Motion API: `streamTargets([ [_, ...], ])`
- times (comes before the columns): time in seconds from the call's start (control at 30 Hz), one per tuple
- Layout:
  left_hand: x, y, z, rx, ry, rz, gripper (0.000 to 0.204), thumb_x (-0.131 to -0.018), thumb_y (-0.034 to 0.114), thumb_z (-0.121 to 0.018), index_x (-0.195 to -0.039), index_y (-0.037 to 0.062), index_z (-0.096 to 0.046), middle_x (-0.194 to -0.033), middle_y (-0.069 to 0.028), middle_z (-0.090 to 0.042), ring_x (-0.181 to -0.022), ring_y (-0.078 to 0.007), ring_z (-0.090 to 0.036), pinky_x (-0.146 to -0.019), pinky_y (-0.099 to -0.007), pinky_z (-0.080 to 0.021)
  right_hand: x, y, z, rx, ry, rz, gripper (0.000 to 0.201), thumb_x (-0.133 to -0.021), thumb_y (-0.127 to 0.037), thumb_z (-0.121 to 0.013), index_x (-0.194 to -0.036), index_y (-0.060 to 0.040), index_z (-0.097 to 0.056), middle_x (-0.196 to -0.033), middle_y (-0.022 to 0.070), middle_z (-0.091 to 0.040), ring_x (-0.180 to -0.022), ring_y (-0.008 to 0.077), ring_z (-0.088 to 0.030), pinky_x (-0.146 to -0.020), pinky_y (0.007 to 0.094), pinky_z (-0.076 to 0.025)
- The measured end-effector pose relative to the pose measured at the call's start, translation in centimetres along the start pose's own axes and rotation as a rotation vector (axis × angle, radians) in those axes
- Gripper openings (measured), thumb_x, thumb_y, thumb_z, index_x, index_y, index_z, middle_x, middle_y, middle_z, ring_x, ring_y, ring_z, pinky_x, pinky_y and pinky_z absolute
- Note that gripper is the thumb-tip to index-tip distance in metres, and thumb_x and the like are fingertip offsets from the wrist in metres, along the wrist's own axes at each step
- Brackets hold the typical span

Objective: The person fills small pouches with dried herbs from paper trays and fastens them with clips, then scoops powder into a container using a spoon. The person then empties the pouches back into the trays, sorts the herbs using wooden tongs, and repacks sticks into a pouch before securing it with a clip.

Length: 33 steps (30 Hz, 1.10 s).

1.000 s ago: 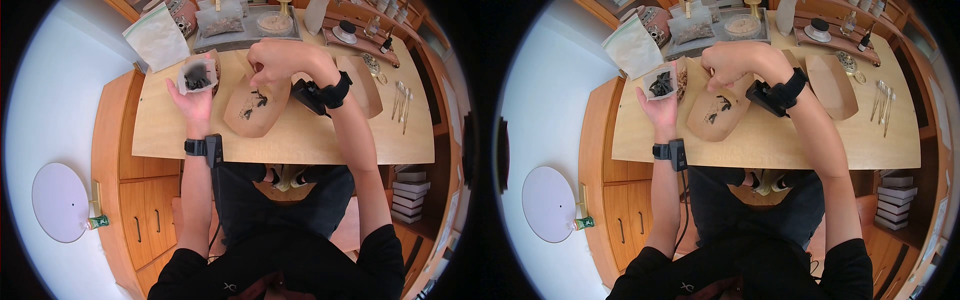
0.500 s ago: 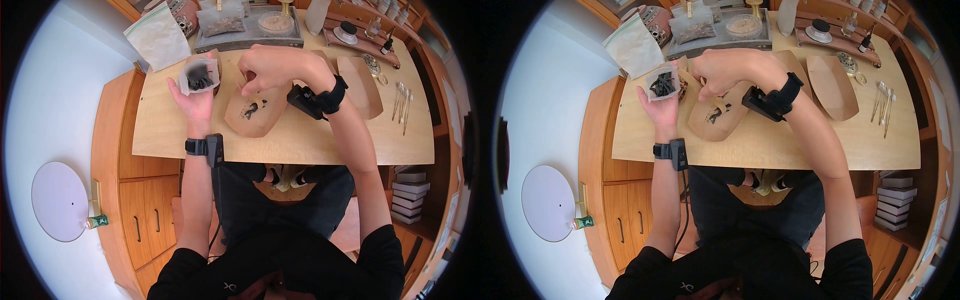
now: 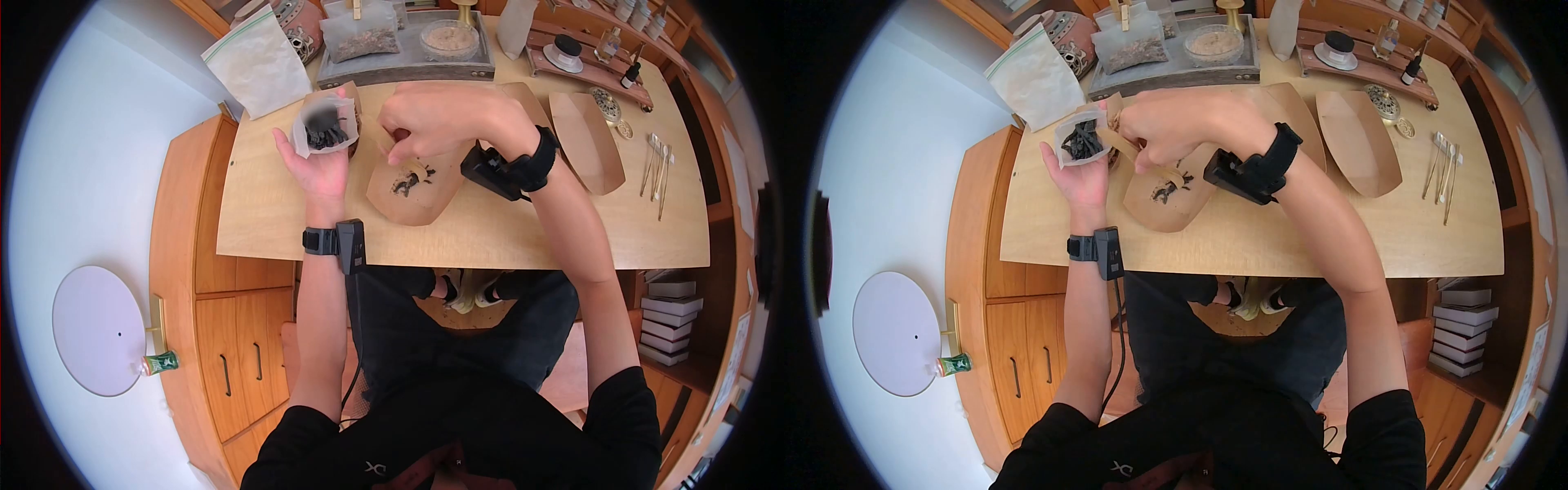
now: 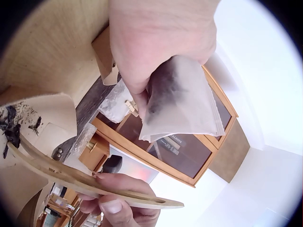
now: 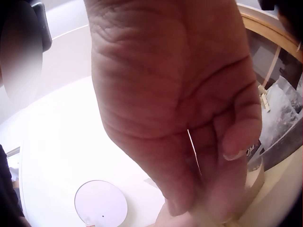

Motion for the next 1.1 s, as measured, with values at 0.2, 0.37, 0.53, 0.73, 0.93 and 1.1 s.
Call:
streamTargets([
  [0.2, 0.0, -0.5, -0.9, 0.365, -0.313, 0.147, 0.088, -0.094, 0.066, -0.037, -0.145, -0.0054, -0.032, -0.146, -0.0291, -0.037, -0.137, -0.0391, -0.038, -0.115, -0.0486, -0.03, 1.4, 0.3, 2.8, 0.003, 0.144, 0.032, 0.037, -0.078, -0.028, -0.075, -0.073, 0.0064, -0.065, -0.065, 0.0172, -0.063, -0.064, 0.0314, -0.062, -0.06, 0.0404, -0.047],
  [0.37, 0.6, -0.6, -2.2, 0.479, -0.442, 0.207, 0.086, -0.095, 0.065, -0.037, -0.145, -0.0049, -0.032, -0.147, -0.0307, -0.035, -0.137, -0.0397, -0.037, -0.116, -0.0488, -0.029, 3.4, -1.0, 7.1, -0.032, 0.377, 0.107, 0.029, -0.082, -0.024, -0.075, -0.078, 0.0042, -0.069, -0.071, 0.0155, -0.067, -0.058, 0.0248, -0.061, -0.053, 0.0328, -0.046],
  [0.53, 0.2, 0.0, 1.3, -0.104, 0.133, -0.01, 0.078, -0.096, 0.065, -0.037, -0.141, 0.0005, -0.04, -0.142, -0.02, -0.046, -0.13, -0.0321, -0.045, -0.111, -0.0473, -0.034, 3.6, -3.2, 7.9, -0.153, 0.654, 0.331, 0.022, -0.083, -0.022, -0.073, -0.084, -0.0002, -0.072, -0.071, 0.0139, -0.067, -0.059, 0.0256, -0.062, -0.055, 0.0323, -0.047],
  [0.73, 0.3, -0.5, -0.6, 0.286, -0.341, 0.152, 0.066, -0.099, 0.053, -0.04, -0.144, 0.0044, -0.036, -0.146, -0.0158, -0.042, -0.135, -0.0298, -0.041, -0.113, -0.0489, -0.033, 1.1, -3.4, 4.9, -0.072, 0.669, 0.403, 0.02, -0.082, -0.015, -0.074, -0.097, -0.0031, -0.073, -0.085, 0.0102, -0.072, -0.066, 0.0239, -0.067, -0.061, 0.0301, -0.052],
  [0.93, -0.2, -0.2, 1.1, 0.356, -0.237, 0.137, 0.064, -0.1, 0.052, -0.039, -0.142, 0.0043, -0.038, -0.145, -0.0164, -0.044, -0.134, -0.0308, -0.042, -0.111, -0.0494, -0.035, 3.1, -3.5, 7.4, -0.104, 0.703, 0.317, 0.02, -0.083, -0.02, -0.074, -0.096, -0.0042, -0.073, -0.086, 0.0054, -0.073, -0.063, 0.0183, -0.065, -0.054, 0.0268, -0.049],
  [1.1, 0.3, -0.5, -1.1, 0.439, -0.381, 0.189, 0.081, -0.095, 0.063, -0.039, -0.143, -0.0013, -0.036, -0.146, -0.0218, -0.041, -0.135, -0.0344, -0.041, -0.114, -0.0469, -0.032, 3.4, -1.9, 7.2, -0.132, 0.517, 0.213, 0.025, -0.082, -0.025, -0.073, -0.086, -0.0004, -0.072, -0.073, 0.0107, -0.069, -0.059, 0.0241, -0.062, -0.055, 0.0324, -0.048],
])
Point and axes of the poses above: each hand's wrist, its own x-axis away from the middle knuckle, its own z-axis out of the back of the hand, y = z × x, the point moved 9 cm from there along -x, towards the middle knuckle
